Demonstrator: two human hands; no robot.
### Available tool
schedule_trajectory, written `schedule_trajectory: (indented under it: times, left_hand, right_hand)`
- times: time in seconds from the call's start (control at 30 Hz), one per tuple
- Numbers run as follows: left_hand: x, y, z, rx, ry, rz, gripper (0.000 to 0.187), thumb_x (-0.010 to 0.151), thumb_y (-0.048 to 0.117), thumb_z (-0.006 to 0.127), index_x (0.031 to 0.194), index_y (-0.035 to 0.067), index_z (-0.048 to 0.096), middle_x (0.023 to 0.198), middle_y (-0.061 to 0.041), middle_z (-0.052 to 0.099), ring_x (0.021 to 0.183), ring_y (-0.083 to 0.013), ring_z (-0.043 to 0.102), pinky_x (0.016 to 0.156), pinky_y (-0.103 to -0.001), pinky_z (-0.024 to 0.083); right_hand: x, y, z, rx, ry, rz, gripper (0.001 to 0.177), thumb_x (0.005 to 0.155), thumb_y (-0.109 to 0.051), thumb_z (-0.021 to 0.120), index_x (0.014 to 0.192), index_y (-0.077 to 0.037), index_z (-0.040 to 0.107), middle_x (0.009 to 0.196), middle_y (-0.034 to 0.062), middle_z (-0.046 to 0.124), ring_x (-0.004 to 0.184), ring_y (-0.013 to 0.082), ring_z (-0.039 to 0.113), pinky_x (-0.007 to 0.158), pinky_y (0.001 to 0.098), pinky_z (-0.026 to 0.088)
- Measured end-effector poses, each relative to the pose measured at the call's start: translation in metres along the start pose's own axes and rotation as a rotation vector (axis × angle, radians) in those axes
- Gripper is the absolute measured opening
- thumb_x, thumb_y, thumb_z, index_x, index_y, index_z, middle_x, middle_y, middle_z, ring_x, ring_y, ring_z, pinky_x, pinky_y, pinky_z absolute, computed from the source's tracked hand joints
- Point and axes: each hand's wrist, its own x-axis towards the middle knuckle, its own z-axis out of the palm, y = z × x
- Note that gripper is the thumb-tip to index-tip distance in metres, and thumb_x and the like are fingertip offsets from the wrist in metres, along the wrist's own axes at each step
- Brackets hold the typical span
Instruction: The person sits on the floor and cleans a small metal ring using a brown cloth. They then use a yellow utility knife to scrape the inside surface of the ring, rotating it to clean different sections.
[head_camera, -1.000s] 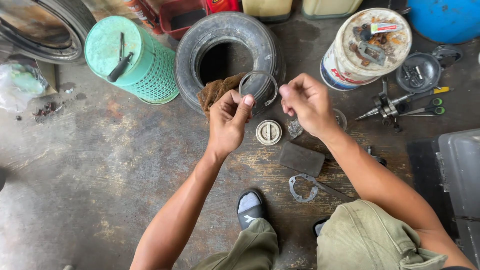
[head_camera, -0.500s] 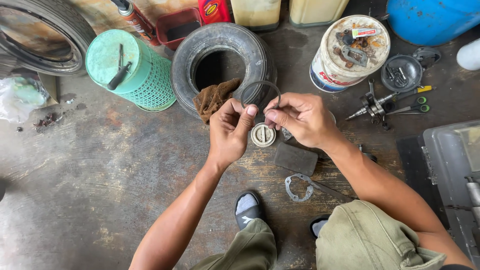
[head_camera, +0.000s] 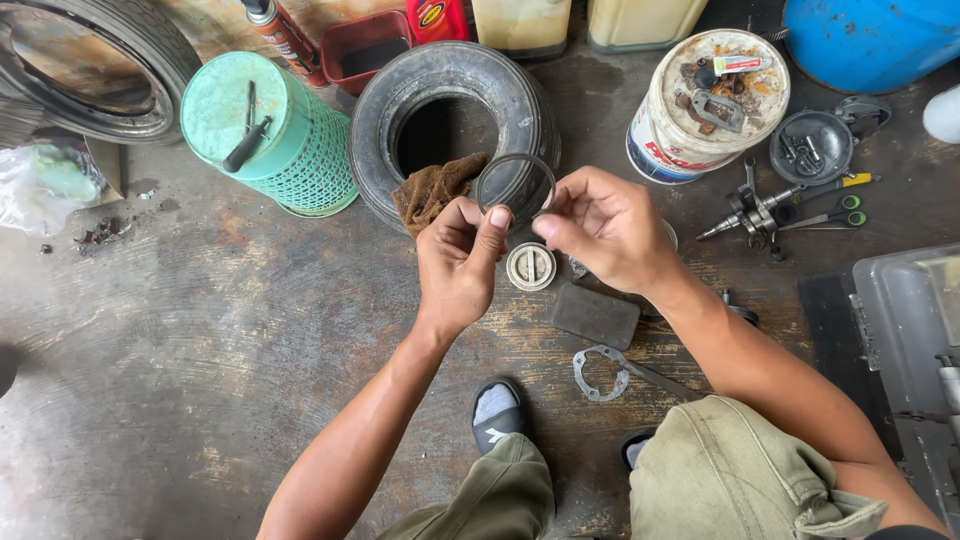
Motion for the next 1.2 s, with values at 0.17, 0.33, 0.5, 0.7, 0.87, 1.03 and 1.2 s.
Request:
schedule_trajectory:
  times: [0.17,0.33,0.5,0.7,0.87,1.03,1.2]
  left_hand:
    - [0.0,-0.003,-0.001,-0.012,0.006,-0.014,0.02,0.1,0.012,0.068,0.082,0.003,0.066,0.06,-0.006,0.061,0.058,-0.0092,0.057,0.057,-0.023,0.05]
    - [0.0,-0.005,-0.001,-0.008,0.005,-0.025,0.019,0.1,0.012,0.068,0.084,0.003,0.066,0.06,-0.006,0.061,0.059,-0.0091,0.056,0.057,-0.023,0.05]
    - [0.001,0.0,-0.002,0.139,-0.018,-0.094,0.018,0.102,0.013,0.065,0.089,0.002,0.069,0.063,-0.008,0.063,0.058,-0.0121,0.055,0.057,-0.026,0.051]
    - [0.028,0.013,-0.039,0.582,-0.155,0.193,0.026,0.096,0.016,0.074,0.121,0.008,0.074,0.084,-0.014,0.072,0.073,-0.0306,0.074,0.067,-0.041,0.06]
    - [0.034,-0.013,-0.093,0.484,0.138,-0.006,0.013,0.1,0.009,0.069,0.111,0.007,0.077,0.085,-0.012,0.074,0.069,-0.0157,0.066,0.065,-0.03,0.057]
    - [0.028,-0.041,-0.13,0.43,0.318,-0.123,0.017,0.104,0.012,0.061,0.114,0.005,0.073,0.088,-0.011,0.074,0.062,-0.0104,0.061,0.057,-0.024,0.054]
    - [0.027,-0.041,-0.126,0.435,0.328,-0.164,0.018,0.104,0.007,0.057,0.115,0.004,0.071,0.088,-0.01,0.074,0.059,-0.0086,0.058,0.055,-0.022,0.049]
  right_hand:
    - [0.002,-0.005,-0.006,-0.054,-0.041,0.063,0.011,0.098,-0.001,0.068,0.093,0.008,0.065,0.077,0.017,0.069,0.067,0.0183,0.071,0.056,0.0255,0.061]
    - [0.001,-0.002,-0.007,0.048,-0.056,0.129,0.04,0.113,-0.026,0.045,0.105,0.005,0.068,0.084,0.0177,0.073,0.072,0.0192,0.073,0.059,0.0268,0.061]
    - [0.0,-0.003,0.006,-0.074,-0.044,0.04,0.015,0.102,-0.003,0.062,0.104,0.012,0.066,0.08,0.0183,0.07,0.068,0.019,0.072,0.057,0.0262,0.061]
    - [0.014,0.014,0.021,-0.205,-0.159,0.142,0.014,0.101,-0.001,0.061,0.094,0.008,0.07,0.072,0.0175,0.072,0.056,0.0171,0.07,0.046,0.0259,0.056]
    - [0.039,0.081,0.034,-0.36,-0.006,0.116,0.023,0.11,-0.011,0.049,0.102,0.001,0.068,0.074,0.0161,0.07,0.062,0.0272,0.07,0.053,0.0364,0.056]
    - [0.071,0.19,0.025,-0.833,0.011,0.001,0.031,0.096,-0.002,0.059,0.122,-0.014,0.072,0.109,0.0093,0.066,0.1,0.0375,0.066,0.088,0.0507,0.053]
    - [0.102,0.262,0.017,-1.194,-0.213,0.262,0.032,0.094,-0.021,0.07,0.126,-0.021,0.073,0.133,0.0026,0.051,0.117,0.0314,0.046,0.095,0.0526,0.035]
